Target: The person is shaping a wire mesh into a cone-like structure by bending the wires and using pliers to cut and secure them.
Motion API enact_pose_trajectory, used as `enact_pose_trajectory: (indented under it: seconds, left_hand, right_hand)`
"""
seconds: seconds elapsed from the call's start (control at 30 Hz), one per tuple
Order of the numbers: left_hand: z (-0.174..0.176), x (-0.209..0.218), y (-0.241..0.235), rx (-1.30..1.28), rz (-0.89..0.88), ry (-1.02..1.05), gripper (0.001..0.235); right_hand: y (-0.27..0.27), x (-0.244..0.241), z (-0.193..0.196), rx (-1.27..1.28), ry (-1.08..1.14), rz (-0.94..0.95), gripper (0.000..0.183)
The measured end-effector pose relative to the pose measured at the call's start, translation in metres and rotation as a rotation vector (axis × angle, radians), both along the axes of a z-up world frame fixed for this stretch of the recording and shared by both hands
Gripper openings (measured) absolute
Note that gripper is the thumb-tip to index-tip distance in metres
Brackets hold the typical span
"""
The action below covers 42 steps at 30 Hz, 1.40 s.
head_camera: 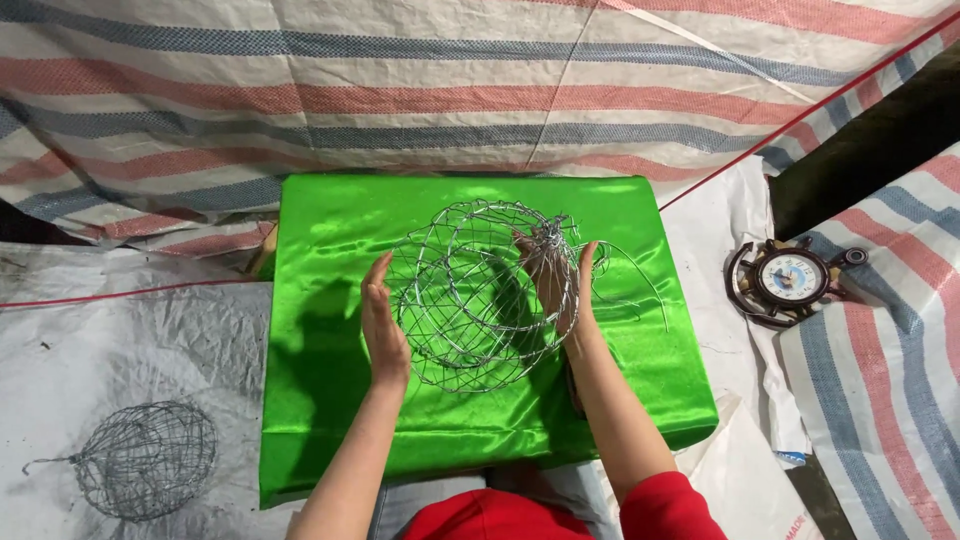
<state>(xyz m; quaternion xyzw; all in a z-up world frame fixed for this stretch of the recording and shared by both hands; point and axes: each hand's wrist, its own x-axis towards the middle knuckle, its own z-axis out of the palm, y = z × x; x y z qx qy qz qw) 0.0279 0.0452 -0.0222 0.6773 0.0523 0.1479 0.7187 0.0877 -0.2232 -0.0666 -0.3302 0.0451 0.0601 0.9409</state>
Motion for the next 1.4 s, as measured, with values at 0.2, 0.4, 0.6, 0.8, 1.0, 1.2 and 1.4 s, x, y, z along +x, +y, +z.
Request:
enact_pose_trajectory:
  seconds: [0.2,0.4,0.6,0.8,1.0,1.2,1.4]
  left_hand:
    - [0.006,0.005,-0.003,0.040,0.031,0.003,0.069]
    - [-0.015,0.021,0.013,-0.111,-0.034,0.138,0.079]
    - [0.040,0.007,0.016,-0.116,-0.105,0.109,0.080]
    - [0.040,-0.003,0.013,-0.079,-0.107,0.136,0.078]
    - [0.024,0.001,0.013,-0.062,-0.129,0.216,0.077]
    - [0.038,-0.011,0.013,-0.065,-0.161,0.278,0.079]
    - [0.004,0.002,0.021,-0.167,-0.202,0.148,0.085]
  right_hand:
    - [-0.013,0.013,-0.024,0.046,-0.039,0.022,0.108]
    - [0.002,0.000,0.016,-0.237,-0.043,0.016,0.103]
    - [0.014,-0.027,0.075,-0.461,0.006,-0.035,0.094]
    - [0.009,-0.029,0.062,-0.550,0.056,-0.081,0.092]
    - [0.015,-0.054,0.080,-0.655,0.098,-0.068,0.096]
    - [-0.024,-0.047,0.086,-0.854,-0.434,-0.214,0.086]
    - [-0.012,-0.076,0.123,-1.280,-0.761,-0.223,0.090]
